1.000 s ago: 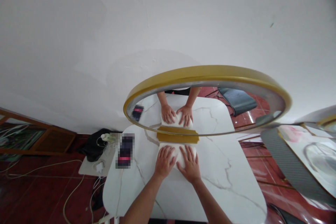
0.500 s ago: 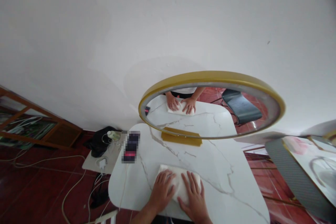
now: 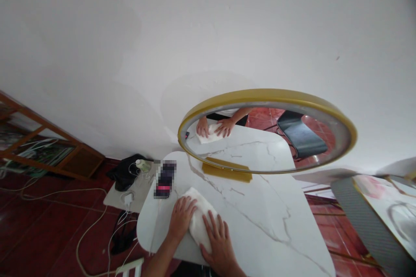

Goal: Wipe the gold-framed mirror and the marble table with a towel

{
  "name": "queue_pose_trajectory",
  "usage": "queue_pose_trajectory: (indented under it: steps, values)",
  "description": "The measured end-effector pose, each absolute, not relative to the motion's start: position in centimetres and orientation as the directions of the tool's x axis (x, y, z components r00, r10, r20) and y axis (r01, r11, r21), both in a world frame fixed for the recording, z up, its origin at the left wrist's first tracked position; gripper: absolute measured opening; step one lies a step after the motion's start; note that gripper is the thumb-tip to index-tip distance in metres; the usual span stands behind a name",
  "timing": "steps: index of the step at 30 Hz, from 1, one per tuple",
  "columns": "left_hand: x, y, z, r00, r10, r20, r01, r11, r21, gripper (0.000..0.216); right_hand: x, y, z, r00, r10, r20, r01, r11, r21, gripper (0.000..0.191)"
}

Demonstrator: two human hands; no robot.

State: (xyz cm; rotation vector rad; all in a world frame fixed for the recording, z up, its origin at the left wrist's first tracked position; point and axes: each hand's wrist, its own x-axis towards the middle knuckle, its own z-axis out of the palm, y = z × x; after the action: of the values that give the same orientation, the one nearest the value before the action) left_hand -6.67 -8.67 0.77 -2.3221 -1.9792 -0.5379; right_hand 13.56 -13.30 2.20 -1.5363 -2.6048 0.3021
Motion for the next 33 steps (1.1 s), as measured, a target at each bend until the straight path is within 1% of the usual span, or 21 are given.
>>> queue_pose_trajectory:
  steps: [2, 4, 5, 8, 10, 14, 19, 22, 26, 30, 33]
  values:
    - [-6.9, -6.1, 1.7, 0.095, 0.971, 0.218, 0.955, -0.151, 0.256, 0.031, 11.5, -12.5, 2.4, -0.436, 0.900, -0.011, 0.875, 0.421, -0.239, 0.076]
    - [-7.2, -3.3, 2.7, 0.101, 0.984, 0.144, 0.922, -0.147, 0.358, 0.034, 9.6, -11.5, 2.5, -0.412, 0.911, -0.013, 0.880, 0.394, -0.267, 0.076]
    - [-7.4, -1.9, 3.0, 0.105, 0.986, 0.130, 0.917, -0.146, 0.372, 0.036, 8.8, -10.9, 2.6, -0.410, 0.912, -0.016, 0.876, 0.388, -0.286, 0.075]
    - [-7.9, 1.5, 3.3, 0.103, 0.990, 0.093, 0.914, -0.131, 0.384, 0.040, 6.6, -8.7, 2.6, -0.432, 0.901, -0.041, 0.851, 0.392, -0.349, 0.074]
    - [-8.0, 3.2, 3.0, 0.099, 0.993, 0.061, 0.916, -0.115, 0.384, 0.043, 5.3, -7.2, 2.7, -0.439, 0.896, -0.072, 0.847, 0.386, -0.365, 0.073]
    - [-8.2, 5.6, 2.5, 0.106, 0.994, 0.002, 0.918, -0.098, 0.384, 0.046, 3.1, -4.6, 3.0, -0.394, 0.910, -0.132, 0.884, 0.335, -0.326, 0.071]
    - [-9.1, 7.6, 2.9, 0.157, 0.987, -0.041, 0.912, -0.129, 0.390, 0.041, 1.8, -3.3, 3.3, -0.331, 0.933, -0.140, 0.912, 0.279, -0.301, 0.073]
    - [-9.1, 7.1, 3.5, 0.178, 0.984, -0.021, 0.910, -0.156, 0.383, 0.039, 2.0, -3.4, 3.3, -0.345, 0.926, -0.155, 0.904, 0.283, -0.319, 0.071]
    - [-8.0, 3.7, 4.1, 0.144, 0.989, 0.036, 0.921, -0.147, 0.361, 0.046, 3.8, -5.0, 2.8, -0.441, 0.865, -0.237, 0.863, 0.337, -0.376, 0.072]
    - [-6.9, -1.3, 3.9, 0.124, 0.984, 0.129, 0.933, -0.160, 0.322, 0.050, 6.8, -8.7, 1.7, -0.564, 0.783, -0.262, 0.793, 0.426, -0.435, 0.080]
    - [-6.7, -4.9, 3.8, 0.159, 0.977, 0.143, 0.927, -0.198, 0.317, 0.051, 8.8, -11.8, 0.5, -0.672, 0.702, -0.236, 0.713, 0.528, -0.461, 0.087]
